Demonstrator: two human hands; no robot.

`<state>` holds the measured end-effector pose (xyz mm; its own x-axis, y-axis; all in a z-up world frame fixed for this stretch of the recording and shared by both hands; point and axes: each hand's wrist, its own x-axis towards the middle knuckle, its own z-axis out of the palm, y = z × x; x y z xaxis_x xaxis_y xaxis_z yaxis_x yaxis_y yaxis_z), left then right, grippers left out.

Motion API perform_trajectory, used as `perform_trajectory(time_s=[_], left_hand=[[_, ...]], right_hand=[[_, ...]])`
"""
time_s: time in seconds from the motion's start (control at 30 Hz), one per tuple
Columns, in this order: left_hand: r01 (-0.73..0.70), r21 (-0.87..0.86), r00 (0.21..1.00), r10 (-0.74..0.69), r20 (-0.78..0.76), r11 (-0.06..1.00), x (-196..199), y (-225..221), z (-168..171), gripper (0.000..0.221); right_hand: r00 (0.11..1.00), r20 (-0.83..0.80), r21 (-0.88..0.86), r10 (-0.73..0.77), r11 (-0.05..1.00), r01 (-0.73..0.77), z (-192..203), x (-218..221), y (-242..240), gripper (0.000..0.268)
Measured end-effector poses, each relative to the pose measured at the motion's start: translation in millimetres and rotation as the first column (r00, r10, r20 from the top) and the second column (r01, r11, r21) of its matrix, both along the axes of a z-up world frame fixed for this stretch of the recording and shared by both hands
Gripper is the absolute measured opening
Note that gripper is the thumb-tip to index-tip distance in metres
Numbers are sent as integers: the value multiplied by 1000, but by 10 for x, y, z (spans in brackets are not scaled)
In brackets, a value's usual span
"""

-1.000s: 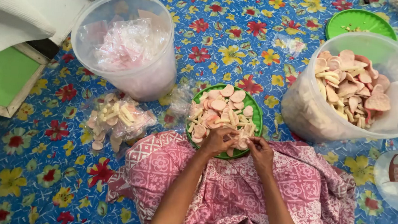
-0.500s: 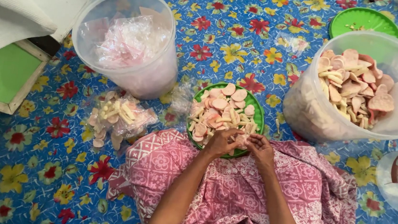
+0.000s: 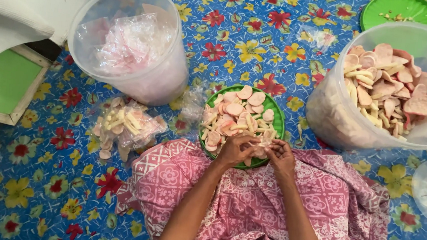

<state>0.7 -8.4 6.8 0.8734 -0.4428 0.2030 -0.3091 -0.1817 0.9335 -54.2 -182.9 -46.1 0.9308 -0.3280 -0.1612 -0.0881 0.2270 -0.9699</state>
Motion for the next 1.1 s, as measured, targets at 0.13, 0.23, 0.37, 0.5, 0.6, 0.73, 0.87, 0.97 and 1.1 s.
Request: perform_trajectory(time_s=[0.13,0.23,0.37,0.5,0.6,0.73,0.87,0.97,1.1], left_hand=[[17,-5,997,-17,-69,1000,-37,-30,-39,30],[10,-38,992,-14,-124,999,5,-43,-60,27],[-2,-5,997,2,-77,1000,0,-46,-48,34],[-34,-15,997,33,-74,999,13,-58,-35,24],[-124,-17,991,123,-58,992,-9,-13,-33,23],[-283,-15,958,283,44,959,145,101,-129,21],[-519,-129,847,488,-212,845,201,204,-26,20],[-547,-154,824,497,-274,823,202,247,27,20],[-470,-173,868,418,-268,866,191,221,61,20]], right_hand=[[1000,-3,17,23,1000,-23,35,18,5,43],[999,19,39,45,998,-46,164,19,44,43],[999,28,87,45,995,-48,195,24,72,42],[998,53,72,44,996,-47,-33,43,23,40],[996,83,-2,-45,999,46,341,19,142,34],[982,102,-116,-157,979,168,150,26,30,24],[997,-40,-627,-70,779,30,-22,51,-33,26],[988,-152,-834,8,536,-132,-252,112,-82,37],[990,-107,-865,88,482,-136,-404,141,-122,31]])
